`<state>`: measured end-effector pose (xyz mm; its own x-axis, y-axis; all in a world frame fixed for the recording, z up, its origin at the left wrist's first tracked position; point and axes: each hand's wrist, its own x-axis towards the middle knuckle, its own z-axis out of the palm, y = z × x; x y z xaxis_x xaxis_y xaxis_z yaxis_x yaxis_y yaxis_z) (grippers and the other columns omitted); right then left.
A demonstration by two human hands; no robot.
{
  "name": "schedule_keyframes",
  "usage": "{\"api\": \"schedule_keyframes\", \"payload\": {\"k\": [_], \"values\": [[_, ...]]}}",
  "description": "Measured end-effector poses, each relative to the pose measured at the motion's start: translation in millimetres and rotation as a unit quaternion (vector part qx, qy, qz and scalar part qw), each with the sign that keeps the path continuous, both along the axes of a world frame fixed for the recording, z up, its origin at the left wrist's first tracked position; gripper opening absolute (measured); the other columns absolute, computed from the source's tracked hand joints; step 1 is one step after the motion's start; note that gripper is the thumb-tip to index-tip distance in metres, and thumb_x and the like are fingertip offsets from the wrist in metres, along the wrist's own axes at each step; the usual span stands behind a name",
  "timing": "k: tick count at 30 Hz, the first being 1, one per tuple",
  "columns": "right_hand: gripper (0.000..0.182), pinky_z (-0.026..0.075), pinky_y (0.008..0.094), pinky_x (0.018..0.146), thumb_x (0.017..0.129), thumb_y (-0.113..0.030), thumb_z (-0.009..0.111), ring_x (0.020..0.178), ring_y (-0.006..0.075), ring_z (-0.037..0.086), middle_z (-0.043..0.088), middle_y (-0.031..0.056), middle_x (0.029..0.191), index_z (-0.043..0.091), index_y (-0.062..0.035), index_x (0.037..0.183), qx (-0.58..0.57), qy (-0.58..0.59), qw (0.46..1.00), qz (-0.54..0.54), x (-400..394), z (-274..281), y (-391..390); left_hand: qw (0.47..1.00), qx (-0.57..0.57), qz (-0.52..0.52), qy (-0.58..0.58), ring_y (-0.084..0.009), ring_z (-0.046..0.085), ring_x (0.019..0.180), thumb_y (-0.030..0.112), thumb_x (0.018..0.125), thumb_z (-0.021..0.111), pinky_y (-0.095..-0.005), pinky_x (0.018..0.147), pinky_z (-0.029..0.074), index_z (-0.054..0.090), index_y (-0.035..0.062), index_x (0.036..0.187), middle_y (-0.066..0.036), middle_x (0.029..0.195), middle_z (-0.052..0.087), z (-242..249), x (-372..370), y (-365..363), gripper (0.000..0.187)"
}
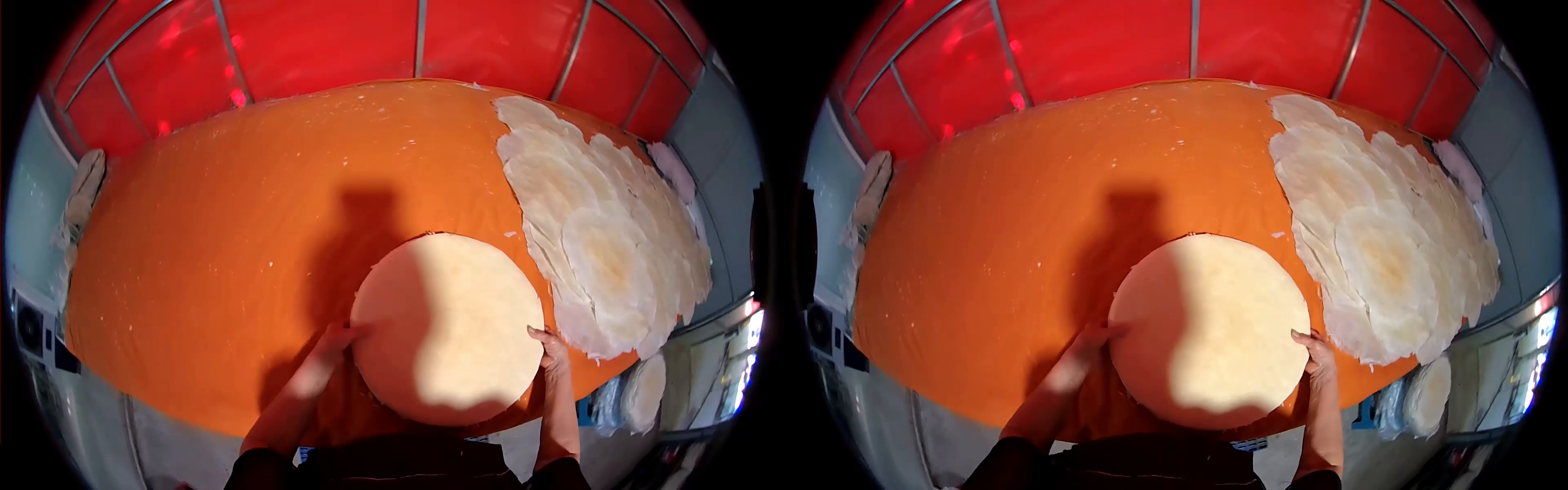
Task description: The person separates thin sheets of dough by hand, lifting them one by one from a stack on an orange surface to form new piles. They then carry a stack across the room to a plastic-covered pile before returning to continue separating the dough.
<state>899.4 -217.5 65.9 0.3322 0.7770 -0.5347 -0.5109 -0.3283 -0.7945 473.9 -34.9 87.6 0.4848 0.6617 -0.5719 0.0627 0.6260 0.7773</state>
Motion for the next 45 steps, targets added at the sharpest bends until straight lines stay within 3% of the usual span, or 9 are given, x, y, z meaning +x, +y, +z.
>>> {"api": "schedule_keyframes", "payload": {"k": [6,16,21,24,27,30,35,42,45], "values": [[0.051,0.042,0.0383,0.089,0.079,-0.019,0.061,0.107,0.0266,0.05,0.049,0.0135,0.119,0.041,-0.0021,0.123,0.077,0.185,0.975,-0.098,-32.9,22.6,-23.8,0.972,-0.073,0.007,-0.222,-0.0174,0.054,0.098,0.014,0.08,0.058,-0.0293,0.086,0.043,0.053,-0.0036,0.109,-0.012,0.107,0.057,2.4,0.6,22.1,0.035],[0.039,0.049,0.0356,0.076,0.072,-0.007,0.066,0.087,0.0232,0.059,0.059,0.0122,0.1,0.052,0.0026,0.107,0.003,-0.16,0.983,-0.09,-75.7,43.1,-32.2,0.994,0.002,-0.034,-0.106,-0.0202,0.056,0.093,0.005,0.071,0.065,-0.0318,0.079,0.046,0.053,-0.0031,0.108,-0.009,0.101,0.059,19.9,12.6,43.3,0.04],[0.039,0.051,0.0356,0.072,0.072,-0.01,0.065,0.082,0.0239,0.06,0.06,0.014,0.097,0.052,0.0044,0.106,0.009,-0.038,0.993,-0.108,-72.2,43.0,-18.9,0.967,0.029,-0.138,-0.212,-0.0181,0.056,0.088,0.008,0.073,0.063,-0.0329,0.077,0.046,0.055,-0.0013,0.105,-0.007,0.097,0.06,25.1,-13.0,46.3,0.034],[0.037,0.05,0.0346,0.074,0.073,-0.016,0.063,0.083,0.0226,0.06,0.06,0.0106,0.095,0.053,0.001,0.104,-0.004,0.002,0.993,-0.121,-71.3,28.3,-13.7,0.977,-0.164,-0.015,-0.133,-0.0165,0.056,0.084,0.018,0.079,0.06,-0.0328,0.072,0.046,0.056,-0.0005,0.102,-0.006,0.096,0.06,20.4,-5.3,61.8,0.03],[0.039,0.05,0.0348,0.075,0.07,-0.019,0.067,0.082,0.0222,0.059,0.06,0.0091,0.093,0.054,-0.0008,0.102,-0.003,-0.033,0.985,-0.168,-83.8,36.6,-4.8,0.993,0.017,-0.115,-0.002,-0.0146,0.055,0.08,0.029,0.082,0.056,-0.0326,0.068,0.045,0.055,-0.0001,0.101,-0.006,0.094,0.059,1.6,19.3,71.0,0.034],[0.041,0.048,0.0352,0.077,0.069,-0.021,0.068,0.085,0.022,0.058,0.059,0.0086,0.094,0.054,-0.0018,0.102,-0.013,-0.041,0.986,-0.163,-81.2,28.6,-4.9,0.989,0.092,-0.078,-0.09,-0.0131,0.055,0.077,0.029,0.082,0.057,-0.0316,0.069,0.045,0.057,-0.0009,0.095,-0.007,0.089,0.059,-3.5,16.1,60.9,0.033],[0.045,0.05,0.0339,0.071,0.068,-0.01,0.067,0.081,0.0216,0.06,0.061,0.0103,0.095,0.051,0.0005,0.109,0.003,0.103,0.99,-0.099,-76.4,46.6,-21.2,0.995,0.073,-0.07,-0.024,-0.014,0.056,0.08,0.019,0.075,0.066,-0.0303,0.068,0.046,0.057,-0.0039,0.09,-0.01,0.087,0.059,0.5,21.6,70.4,0.029],[0.04,0.048,0.0362,0.08,0.066,-0.003,0.065,0.088,0.0237,0.059,0.061,0.0103,0.097,0.056,-0.0006,0.105,0.057,-0.017,0.983,-0.175,-99.0,16.3,-71.8,0.996,0.044,-0.073,0.028,-0.0187,0.06,0.072,0.008,0.064,0.073,-0.0305,0.066,0.048,0.059,-0.0016,0.085,-0.008,0.081,0.062,-23.8,22.0,93.3,0.027],[0.046,0.045,0.04,0.085,0.075,-0.021,0.061,0.098,0.0265,0.055,0.056,0.0135,0.109,0.049,0.0014,0.113,0.155,0.1,0.96,-0.209,-112.8,47.0,-48.0,0.963,-0.039,-0.259,-0.059,-0.0182,0.057,0.086,0.005,0.067,0.069,-0.0332,0.076,0.047,0.055,-0.0032,0.097,-0.011,0.094,0.059,30.5,-15.4,68.4,0.034]]}}
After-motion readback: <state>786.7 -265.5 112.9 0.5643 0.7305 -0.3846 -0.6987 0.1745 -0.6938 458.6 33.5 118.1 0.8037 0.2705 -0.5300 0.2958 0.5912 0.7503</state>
